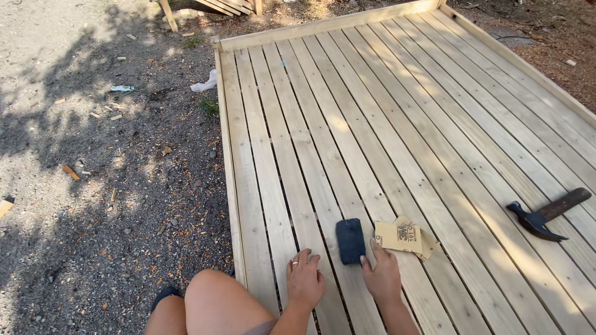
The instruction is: The person kneels beside a slatted wooden furniture panel outdoors and sands its surface by hand using sheets of sandpaper, working across different boards. They occasionally reposition the sandpaper sheets and a sanding block on the panel while continuing to sand.
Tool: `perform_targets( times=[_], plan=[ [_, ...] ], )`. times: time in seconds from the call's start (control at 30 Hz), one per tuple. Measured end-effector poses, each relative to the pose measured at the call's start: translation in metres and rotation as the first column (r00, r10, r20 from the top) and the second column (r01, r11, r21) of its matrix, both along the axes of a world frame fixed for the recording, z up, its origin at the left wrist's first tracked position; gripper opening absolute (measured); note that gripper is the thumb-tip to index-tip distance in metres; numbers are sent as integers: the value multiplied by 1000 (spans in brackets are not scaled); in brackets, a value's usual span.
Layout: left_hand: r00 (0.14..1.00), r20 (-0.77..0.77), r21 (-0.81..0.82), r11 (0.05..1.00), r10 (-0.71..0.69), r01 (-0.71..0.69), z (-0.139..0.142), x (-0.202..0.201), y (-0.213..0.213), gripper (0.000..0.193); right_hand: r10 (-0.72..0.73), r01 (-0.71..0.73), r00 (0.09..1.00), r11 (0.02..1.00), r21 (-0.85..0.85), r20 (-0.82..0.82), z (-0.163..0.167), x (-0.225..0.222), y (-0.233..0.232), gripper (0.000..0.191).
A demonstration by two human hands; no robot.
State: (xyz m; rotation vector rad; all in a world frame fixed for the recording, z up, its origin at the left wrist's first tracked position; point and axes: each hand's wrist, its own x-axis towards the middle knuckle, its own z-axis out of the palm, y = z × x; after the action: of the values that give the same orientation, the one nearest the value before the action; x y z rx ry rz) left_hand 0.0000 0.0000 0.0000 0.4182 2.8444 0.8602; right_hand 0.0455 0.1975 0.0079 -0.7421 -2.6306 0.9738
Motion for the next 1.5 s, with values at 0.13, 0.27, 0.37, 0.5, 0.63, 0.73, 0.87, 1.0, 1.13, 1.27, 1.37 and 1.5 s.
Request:
perform_targets(
  times=[0.13, 0.27, 0.37, 0.5, 0.63, 0.73, 0.87, 1.0, 1.13, 1.27, 1.37, 1.5],
  plan=[
    [995, -75, 41, 997, 68, -65, 4, -16, 4, 43, 25, -36, 998, 982, 183, 65, 1, -20, -8, 79],
    [992, -13, -9, 992, 125, -126, 2, -23, -6, 44, 152, -207, 947, 962, 176, 284, 5, -34, -13, 81],
    [995, -15, -19, 995, 102, -102, 1, -22, -1, 47, -77, 43, 985, 975, 219, 152, 14, -42, 25, 60],
    [998, -26, -113, 992, -63, 60, 5, -21, 12, 58, -359, 269, 889, 912, 311, 284, 27, -35, 94, 61],
    [961, -47, -131, 955, -273, 265, 17, -21, 51, 63, -371, 247, 862, 903, 352, 346, 31, -25, 117, 70],
    [954, 1, -87, 950, -299, 298, 29, -23, 81, 63, -434, 339, 835, 890, 306, 338, 31, -27, 119, 80],
    [966, -34, -62, 966, -255, 253, 50, -35, 95, 61, -581, 568, 748, 810, 142, 320, 48, -25, 134, 62],
    [994, -3, -15, 994, -108, 108, 61, -47, 83, 59, -670, 668, 742, 743, 45, 39, 67, -12, 148, 24],
    [995, 94, 86, 996, 26, -35, 53, -55, 88, 53, -501, 596, 730, 799, 75, -465, 63, -9, 128, 17],
    [863, 503, 633, 660, 48, -405, 40, -68, 107, 56, -439, 92, 823, 729, -678, -361, 40, -45, 69, 20],
    [719, 691, 664, 456, -71, -593, 40, -83, 102, 67, -351, 33, 910, 592, -805, -221, 32, -70, 23, 26],
    [767, 640, 700, 374, 49, -608, 47, -104, 66, 60, -77, -126, 941, 824, -552, -329, 51, -84, -20, 66]
  ],
)
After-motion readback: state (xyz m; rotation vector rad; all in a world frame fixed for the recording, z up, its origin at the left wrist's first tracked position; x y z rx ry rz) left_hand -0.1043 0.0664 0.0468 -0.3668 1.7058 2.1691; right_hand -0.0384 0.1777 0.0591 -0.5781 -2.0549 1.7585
